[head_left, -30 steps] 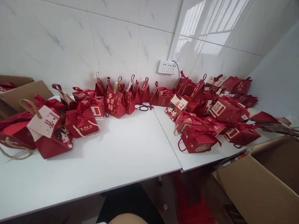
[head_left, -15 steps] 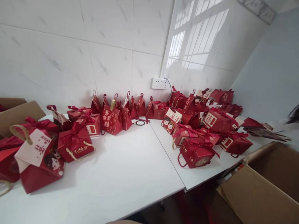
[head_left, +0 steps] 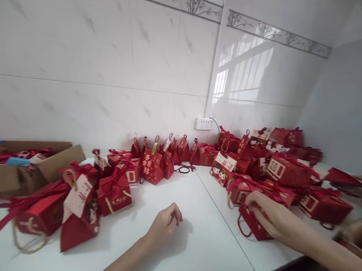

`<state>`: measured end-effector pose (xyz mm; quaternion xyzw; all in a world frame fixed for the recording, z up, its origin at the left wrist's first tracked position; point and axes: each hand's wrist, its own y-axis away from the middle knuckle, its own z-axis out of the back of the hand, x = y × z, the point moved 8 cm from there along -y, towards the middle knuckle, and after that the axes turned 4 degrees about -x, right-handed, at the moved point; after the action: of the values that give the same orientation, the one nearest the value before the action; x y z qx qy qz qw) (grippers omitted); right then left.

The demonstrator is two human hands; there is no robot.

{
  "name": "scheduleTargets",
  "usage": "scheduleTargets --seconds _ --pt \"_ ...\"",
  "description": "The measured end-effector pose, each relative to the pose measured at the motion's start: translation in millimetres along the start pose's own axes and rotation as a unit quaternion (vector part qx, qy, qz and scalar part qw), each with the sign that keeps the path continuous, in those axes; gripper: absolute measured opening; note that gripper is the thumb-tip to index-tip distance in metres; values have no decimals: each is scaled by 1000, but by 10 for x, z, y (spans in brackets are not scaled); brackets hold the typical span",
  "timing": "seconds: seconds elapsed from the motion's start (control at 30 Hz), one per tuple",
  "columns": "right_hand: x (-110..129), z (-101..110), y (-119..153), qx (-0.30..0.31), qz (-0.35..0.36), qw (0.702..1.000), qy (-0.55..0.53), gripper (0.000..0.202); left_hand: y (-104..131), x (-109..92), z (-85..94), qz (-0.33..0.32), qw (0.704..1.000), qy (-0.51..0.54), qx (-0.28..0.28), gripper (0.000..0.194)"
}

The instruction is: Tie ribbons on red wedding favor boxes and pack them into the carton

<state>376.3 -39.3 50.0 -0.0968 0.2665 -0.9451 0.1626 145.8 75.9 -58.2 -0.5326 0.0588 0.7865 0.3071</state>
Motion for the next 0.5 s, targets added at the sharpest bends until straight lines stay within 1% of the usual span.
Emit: scheduleTargets --seconds 0.07,0.13,0.2,0.27,0.37,0.43,0.5 --pt "275 -305 -364 6 35 998 -51 15 27 48 148 -9 999 -23 -44 14" --pt "558 -612 -683 8 79 991 -108 16 35 32 199 -25 996 -45 -68 17" --pt "800 -920 -965 10 93 980 -174 14 31 -13 172 -54 994 -71 -68 17" --pt "1069 -1187 -1215 13 107 972 -208 13 26 -53 109 -88 990 -102 -49 15" --pt "1519 -1438 -1551 17 127 962 -240 9 20 -74 54 -122 982 -145 -19 14" --pt "1809 -1529 -1750 25 139 957 -254 6 10 -52 93 -120 979 -165 -21 17" --pt "2059 -1599 -1916 38 148 954 -258 5 0 -2 178 -103 978 -174 -40 25"
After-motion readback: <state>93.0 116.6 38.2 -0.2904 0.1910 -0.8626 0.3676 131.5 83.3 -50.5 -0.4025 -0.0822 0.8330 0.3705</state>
